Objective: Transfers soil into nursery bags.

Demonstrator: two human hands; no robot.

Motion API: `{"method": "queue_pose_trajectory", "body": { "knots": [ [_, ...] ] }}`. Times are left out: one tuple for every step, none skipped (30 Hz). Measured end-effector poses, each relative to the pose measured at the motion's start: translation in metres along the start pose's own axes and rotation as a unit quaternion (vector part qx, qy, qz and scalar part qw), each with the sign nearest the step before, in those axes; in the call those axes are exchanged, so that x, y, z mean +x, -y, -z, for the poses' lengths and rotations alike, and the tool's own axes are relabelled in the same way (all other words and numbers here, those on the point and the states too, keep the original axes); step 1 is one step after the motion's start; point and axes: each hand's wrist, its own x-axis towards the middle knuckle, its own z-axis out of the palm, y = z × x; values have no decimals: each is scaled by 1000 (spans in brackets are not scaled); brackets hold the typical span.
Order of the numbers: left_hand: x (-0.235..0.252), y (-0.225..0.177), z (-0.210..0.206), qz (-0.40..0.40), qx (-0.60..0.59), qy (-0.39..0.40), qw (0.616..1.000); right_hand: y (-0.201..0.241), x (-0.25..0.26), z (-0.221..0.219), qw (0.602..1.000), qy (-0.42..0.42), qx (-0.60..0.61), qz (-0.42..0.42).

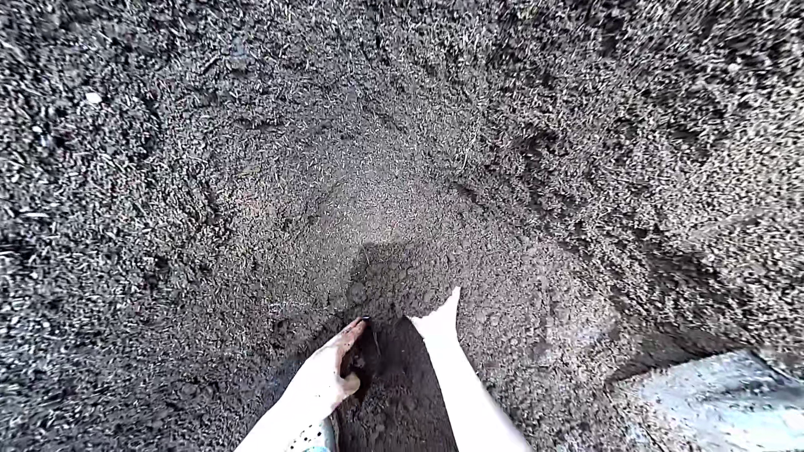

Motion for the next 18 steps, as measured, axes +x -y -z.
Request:
{"method": "queue_pose_trajectory", "body": {
  "knots": [
    [2, -2, 0, -5, -7, -4, 1000, 2, 1, 3, 1000, 10, -2, 0],
    [5, -5, 2, -5, -15, -5, 1000, 3, 2, 5, 1000, 27, -4, 4],
    [8, -7, 5, -4, -17, -7, 1000, 6, 0, 4, 999, 44, -12, 10],
    [12, -9, 7, -2, -18, -7, 1000, 9, -7, 4, 998, 56, -17, 12],
    [14, -11, 9, 1, -17, -5, 1000, 12, -15, 3, 998, 62, -16, 5],
    [16, -12, 10, 2, -17, -5, 1000, 14, -26, 1, 997, 70, -8, -10],
    [18, -14, 12, 1, -16, -1, 1000, 16, -37, -1, 996, 82, 2, -26],
    [19, -16, 13, -2, -16, 5, 1000, 16, -51, -4, 994, 98, 7, -41],
    [21, -17, 14, -6, -16, 11, 1000, 15, -68, -7, 993, 104, -4, -48],
    [22, -18, 14, -12, -15, 13, 1000, 12, -83, -10, 992, 111, -14, -54],
    [22, -18, 15, -19, -17, 13, 1000, 7, -95, -12, 990, 125, -17, -60],
    [21, -18, 16, -25, -19, 15, 999, 2, -103, -14, 988, 136, -22, -68],
    [20, -17, 17, -27, -19, 17, 999, -2, -110, -15, 987, 135, -37, -73],
    [18, -16, 18, -26, -18, 21, 999, -5, -118, -18, 988, 120, -62, -73],
    [16, -16, 19, -17, -15, 26, 999, -8, -125, -20, 989, 97, -93, -65],
    [13, -16, 18, -6, -13, 26, 1000, -10, -133, -21, 987, 82, -129, -48],
    [11, -14, 15, 6, -15, 26, 1000, -12, -140, -22, 982, 73, -175, -22],
    [10, -13, 13, 18, -18, 30, 999, -13, -146, -21, 971, 75, -228, 8]
  ]
}}
